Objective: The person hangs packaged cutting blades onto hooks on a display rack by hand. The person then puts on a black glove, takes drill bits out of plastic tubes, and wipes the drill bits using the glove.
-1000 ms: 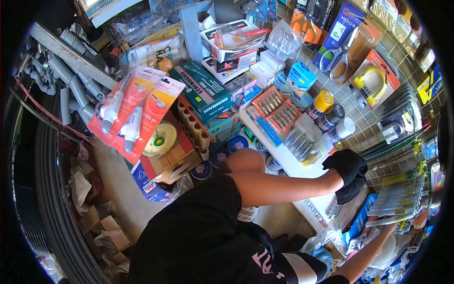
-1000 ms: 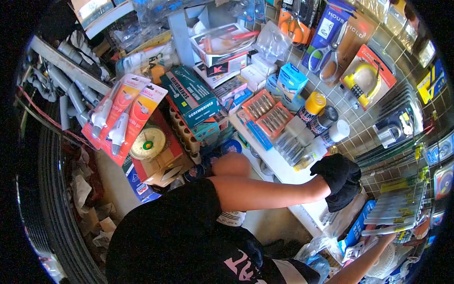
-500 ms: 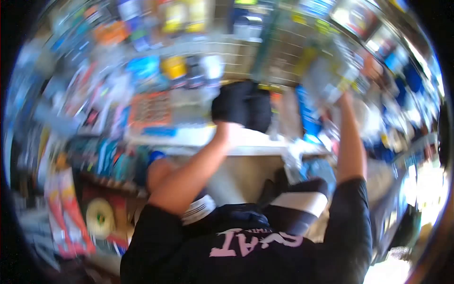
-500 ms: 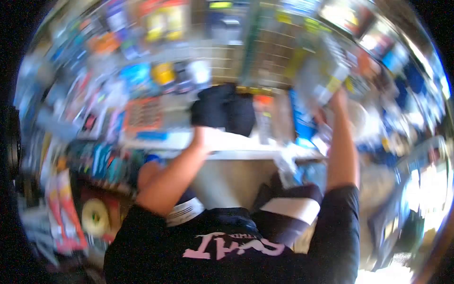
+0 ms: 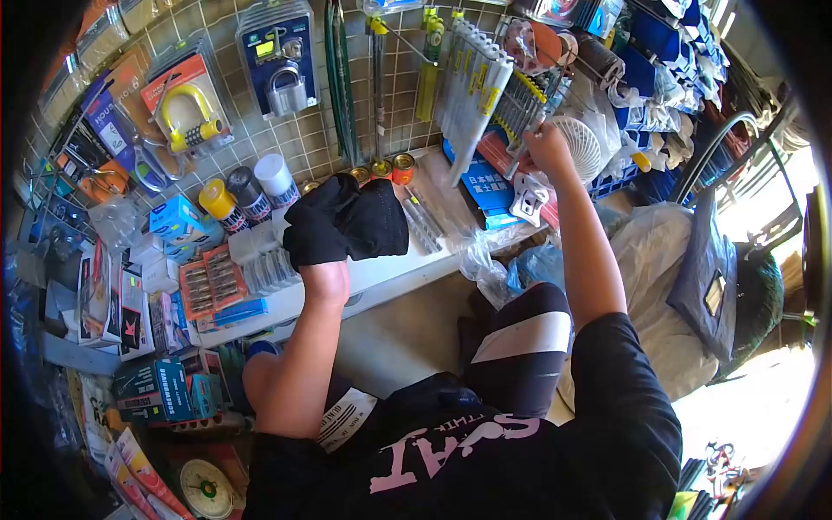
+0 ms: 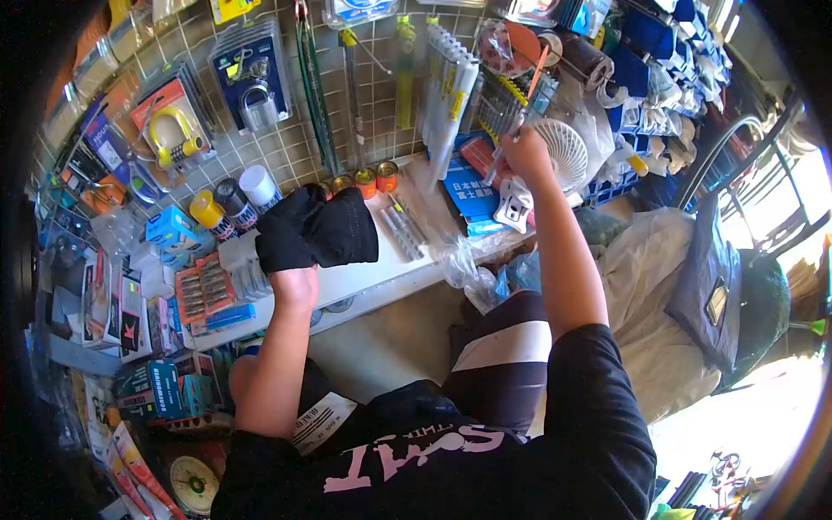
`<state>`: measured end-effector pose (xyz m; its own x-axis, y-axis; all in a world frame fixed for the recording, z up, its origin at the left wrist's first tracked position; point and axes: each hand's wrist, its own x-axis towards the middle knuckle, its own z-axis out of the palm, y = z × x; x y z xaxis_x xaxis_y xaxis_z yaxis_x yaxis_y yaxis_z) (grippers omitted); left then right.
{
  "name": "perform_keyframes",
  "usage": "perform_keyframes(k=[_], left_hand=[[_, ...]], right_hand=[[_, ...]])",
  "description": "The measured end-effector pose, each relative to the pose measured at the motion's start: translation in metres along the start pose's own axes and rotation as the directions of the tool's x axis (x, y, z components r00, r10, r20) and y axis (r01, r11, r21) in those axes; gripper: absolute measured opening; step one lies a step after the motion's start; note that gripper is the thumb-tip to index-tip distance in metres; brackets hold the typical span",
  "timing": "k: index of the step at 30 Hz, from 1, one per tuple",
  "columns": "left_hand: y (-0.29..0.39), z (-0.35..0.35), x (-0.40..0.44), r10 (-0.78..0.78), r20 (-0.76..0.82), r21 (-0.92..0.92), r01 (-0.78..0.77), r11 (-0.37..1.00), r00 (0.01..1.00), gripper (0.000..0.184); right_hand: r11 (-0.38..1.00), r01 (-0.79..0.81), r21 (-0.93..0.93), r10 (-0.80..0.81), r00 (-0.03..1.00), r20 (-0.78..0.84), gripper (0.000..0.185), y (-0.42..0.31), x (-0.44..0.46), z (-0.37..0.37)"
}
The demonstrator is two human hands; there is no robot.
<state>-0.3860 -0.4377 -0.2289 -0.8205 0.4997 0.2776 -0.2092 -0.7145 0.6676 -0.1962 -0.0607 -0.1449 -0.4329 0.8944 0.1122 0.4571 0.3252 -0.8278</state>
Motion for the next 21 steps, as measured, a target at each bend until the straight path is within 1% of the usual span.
perform_keyframes(k=[2,5,6,7,8,9,10,12,13,14,15,16,17,18,19,20,21], left_hand=[[0.004,0.009,-0.004,0.015,0.01,0.039,-0.016,0.999,1.0,0.009],[0.005,0.022,-0.009,0.019,0.0,0.054,-0.019,0.998,1.0,0.012],[0.001,0.019,-0.01,0.01,0.018,0.065,-0.011,0.998,1.0,0.018],[-0.002,0.016,-0.011,0.002,0.036,0.076,-0.005,0.997,0.999,0.026],[-0.012,0.003,-0.011,-0.01,0.078,0.102,0.002,0.995,0.997,0.04],[-0.013,0.001,-0.013,-0.033,0.123,0.11,0.02,0.994,0.992,0.048],[-0.015,0.0,-0.016,-0.056,0.168,0.119,0.037,0.992,0.984,0.055],[-0.003,0.027,-0.025,-0.127,0.275,0.106,0.101,0.989,0.953,0.056],[0.001,0.036,-0.029,-0.186,0.329,0.137,0.148,0.979,0.926,0.054],[0.006,0.044,-0.032,-0.247,0.377,0.172,0.195,0.966,0.893,0.052],[0.009,0.051,-0.037,-0.309,0.42,0.211,0.239,0.948,0.853,0.05],[0.012,0.057,-0.041,-0.322,0.43,0.404,0.14,0.904,0.843,0.044],[0.015,0.064,-0.045,-0.342,0.434,0.577,0.034,0.816,0.833,0.038],[0.017,0.069,-0.047,-0.366,0.433,0.723,-0.074,0.687,0.824,0.033],[0.019,0.073,-0.047,-0.392,0.425,0.833,-0.183,0.523,0.816,0.027],[0.019,0.076,-0.047,-0.421,0.411,0.9,-0.285,0.331,0.809,0.022],[0.017,0.076,-0.046,-0.453,0.39,0.918,-0.378,0.122,0.802,0.017]], right_hand=[[1.0,0.003,0.002,-0.003,1.0,0.003,0.029,-0.018,-0.029,-0.015],[0.956,0.092,-0.277,-0.125,0.987,-0.104,0.027,-0.006,-0.03,-0.034],[0.945,0.131,-0.301,-0.172,0.978,-0.114,0.026,-0.001,-0.031,-0.042],[0.966,0.156,-0.206,-0.183,0.976,-0.119,0.025,-0.006,-0.041,-0.045],[0.977,0.182,-0.109,-0.195,0.973,-0.122,0.025,-0.013,-0.054,-0.052],[0.978,0.21,-0.011,-0.21,0.97,-0.123,0.024,-0.022,-0.067,-0.056],[0.963,0.235,0.131,-0.234,0.972,-0.023,0.024,-0.03,-0.081,-0.059],[0.885,0.221,0.41,-0.308,0.938,0.16,0.024,-0.045,-0.11,-0.055],[0.843,0.232,0.486,-0.368,0.907,0.205,0.024,-0.054,-0.126,-0.042],[0.834,0.212,0.51,-0.395,0.874,0.283,0.025,-0.06,-0.135,-0.03],[0.786,0.145,0.601,-0.405,0.855,0.324,0.026,-0.066,-0.149,-0.012],[0.767,0.11,0.633,-0.459,0.782,0.421,0.028,-0.061,-0.154,0.006],[0.747,-0.004,0.665,-0.454,0.728,0.514,0.028,-0.068,-0.165,0.021],[0.702,-0.084,0.707,-0.455,0.71,0.537,0.031,-0.061,-0.17,0.044],[0.649,-0.166,0.742,-0.461,0.69,0.558,0.034,-0.05,-0.171,0.065],[0.648,-0.196,0.736,-0.449,0.682,0.577,0.038,-0.04,-0.173,0.078],[0.643,-0.228,0.731,-0.437,0.674,0.595,0.043,-0.033,-0.176,0.089]])
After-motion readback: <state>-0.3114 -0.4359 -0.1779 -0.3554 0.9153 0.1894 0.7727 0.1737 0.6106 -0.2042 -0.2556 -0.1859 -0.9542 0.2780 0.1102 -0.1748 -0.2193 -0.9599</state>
